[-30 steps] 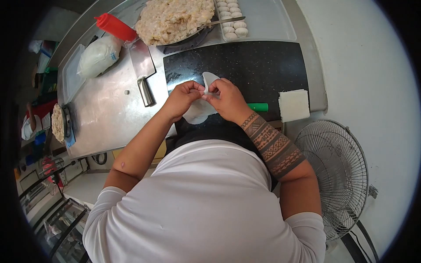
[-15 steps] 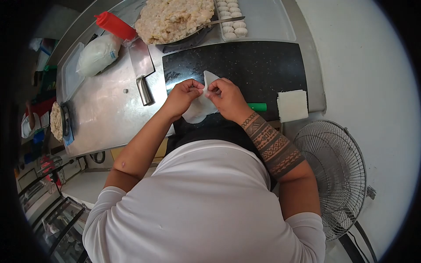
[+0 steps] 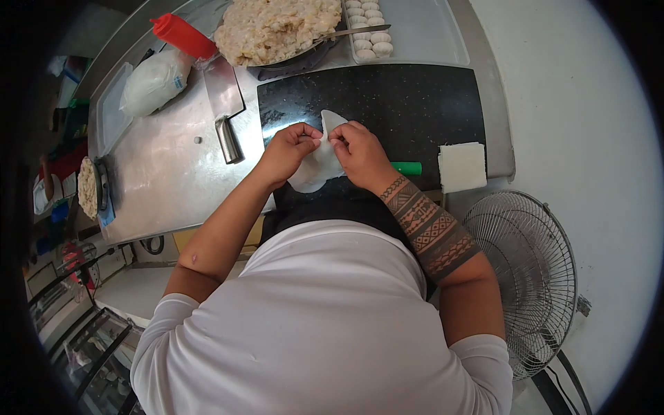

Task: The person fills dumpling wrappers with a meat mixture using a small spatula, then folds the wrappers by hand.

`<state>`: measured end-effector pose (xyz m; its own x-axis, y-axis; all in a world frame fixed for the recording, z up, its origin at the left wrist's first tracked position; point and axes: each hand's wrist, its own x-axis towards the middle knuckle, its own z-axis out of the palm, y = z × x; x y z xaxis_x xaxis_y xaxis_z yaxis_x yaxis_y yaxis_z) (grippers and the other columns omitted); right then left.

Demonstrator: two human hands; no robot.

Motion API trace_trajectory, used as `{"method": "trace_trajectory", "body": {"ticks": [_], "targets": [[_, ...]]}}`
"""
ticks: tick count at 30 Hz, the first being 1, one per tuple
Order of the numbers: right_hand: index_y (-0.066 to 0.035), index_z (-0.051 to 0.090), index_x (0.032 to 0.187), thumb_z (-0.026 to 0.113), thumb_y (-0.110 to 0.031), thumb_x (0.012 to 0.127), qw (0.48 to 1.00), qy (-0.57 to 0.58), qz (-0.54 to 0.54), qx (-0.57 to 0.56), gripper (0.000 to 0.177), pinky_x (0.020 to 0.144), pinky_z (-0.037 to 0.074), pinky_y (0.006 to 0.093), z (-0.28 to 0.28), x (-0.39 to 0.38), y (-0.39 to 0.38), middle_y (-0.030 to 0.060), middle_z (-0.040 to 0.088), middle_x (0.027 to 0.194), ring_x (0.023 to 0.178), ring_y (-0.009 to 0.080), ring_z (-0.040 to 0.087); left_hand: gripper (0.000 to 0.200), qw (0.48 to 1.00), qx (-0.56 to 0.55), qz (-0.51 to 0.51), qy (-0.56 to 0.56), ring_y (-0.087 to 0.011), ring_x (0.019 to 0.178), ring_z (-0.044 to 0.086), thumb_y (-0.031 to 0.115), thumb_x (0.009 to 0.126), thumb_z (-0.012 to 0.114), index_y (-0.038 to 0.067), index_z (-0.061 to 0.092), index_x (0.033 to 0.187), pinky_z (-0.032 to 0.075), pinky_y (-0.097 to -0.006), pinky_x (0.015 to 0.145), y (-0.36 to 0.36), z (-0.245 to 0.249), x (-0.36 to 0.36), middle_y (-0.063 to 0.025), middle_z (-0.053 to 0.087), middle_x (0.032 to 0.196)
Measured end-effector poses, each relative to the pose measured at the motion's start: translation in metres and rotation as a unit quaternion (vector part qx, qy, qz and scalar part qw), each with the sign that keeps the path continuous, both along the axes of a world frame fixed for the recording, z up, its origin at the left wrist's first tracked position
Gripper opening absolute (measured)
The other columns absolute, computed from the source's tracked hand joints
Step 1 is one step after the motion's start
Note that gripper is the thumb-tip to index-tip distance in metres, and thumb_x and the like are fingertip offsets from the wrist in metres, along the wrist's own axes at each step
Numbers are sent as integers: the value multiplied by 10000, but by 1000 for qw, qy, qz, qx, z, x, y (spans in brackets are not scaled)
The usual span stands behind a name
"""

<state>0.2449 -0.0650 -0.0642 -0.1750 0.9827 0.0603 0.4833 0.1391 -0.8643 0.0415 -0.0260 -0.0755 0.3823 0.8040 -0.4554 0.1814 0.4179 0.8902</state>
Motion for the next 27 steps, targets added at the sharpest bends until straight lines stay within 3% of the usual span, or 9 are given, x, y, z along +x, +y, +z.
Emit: {"method": "trace_trajectory", "body": {"ticks": [2, 5, 9, 12, 18, 20, 23, 27], "targets": [[9, 665, 999, 701, -103, 949, 998, 32, -8, -45, 128, 760, 538, 347, 8, -2, -1, 125, 644, 942, 845, 251, 673, 128, 1000, 4, 0, 2, -91, 827, 620, 90, 975, 669, 21, 690, 1082, 495, -254, 756, 0, -1, 0, -29, 697, 910], [7, 664, 1000, 703, -102, 946, 1000, 11, -4, 0, 128, 756, 537, 343, 1, -2, -2, 125, 645, 939, 835, 243, 667, 134, 1000, 12, -2, 3, -88, 823, 615, 91, 972, 673, 21, 690, 1085, 493, -251, 755, 1, -6, 0, -26, 696, 907], [2, 660, 992, 723, -104, 933, 998, -11, -39, -37, 136, 754, 534, 342, 2, -1, -1, 125, 644, 938, 834, 239, 657, 140, 1000, 3, -5, -4, -83, 824, 614, 93, 969, 677, 21, 691, 1088, 491, -248, 755, 1, -4, 0, -26, 699, 910], [-5, 639, 956, 744, -124, 909, 998, 31, -39, -34, 165, 752, 549, 413, 2, -4, -2, 146, 645, 951, 852, 320, 682, 137, 1000, 11, -6, 7, -81, 829, 618, 90, 968, 676, 23, 693, 1086, 491, -246, 756, 1, -2, 0, -29, 702, 913], [-15, 636, 912, 758, -134, 905, 1000, -3, -4, 10, 171, 727, 530, 415, -2, -4, -1, 137, 621, 891, 809, 303, 658, 126, 1000, 16, -17, 18, -90, 826, 634, 80, 970, 671, 22, 699, 1078, 497, -250, 756, 1, 0, -2, -38, 713, 915], [-23, 637, 898, 794, -143, 880, 997, -5, -48, -64, 198, 713, 529, 404, 0, 0, -2, 133, 621, 901, 781, 283, 646, 125, 1000, 15, -4, -3, -91, 819, 635, 80, 970, 671, 20, 701, 1075, 499, -254, 751, 2, -5, -1, -41, 716, 910], [-28, 637, 904, 813, -149, 868, 993, -4, -79, -91, 216, 696, 524, 385, -11, 6, -2, 122, 617, 893, 756, 262, 636, 128, 1000, 12, -11, -3, -89, 823, 636, 81, 971, 669, 20, 699, 1080, 501, -256, 749, 4, -3, -2, -42, 715, 909], [-22, 637, 902, 811, -153, 876, 997, 31, -56, -40, 219, 680, 523, 364, -2, -6, -4, 109, 613, 882, 736, 230, 630, 128, 999, 27, -24, 11, -88, 824, 637, 78, 972, 667, 17, 698, 1079, 503, -259, 750, 6, -5, -1, -40, 714, 908]]}}
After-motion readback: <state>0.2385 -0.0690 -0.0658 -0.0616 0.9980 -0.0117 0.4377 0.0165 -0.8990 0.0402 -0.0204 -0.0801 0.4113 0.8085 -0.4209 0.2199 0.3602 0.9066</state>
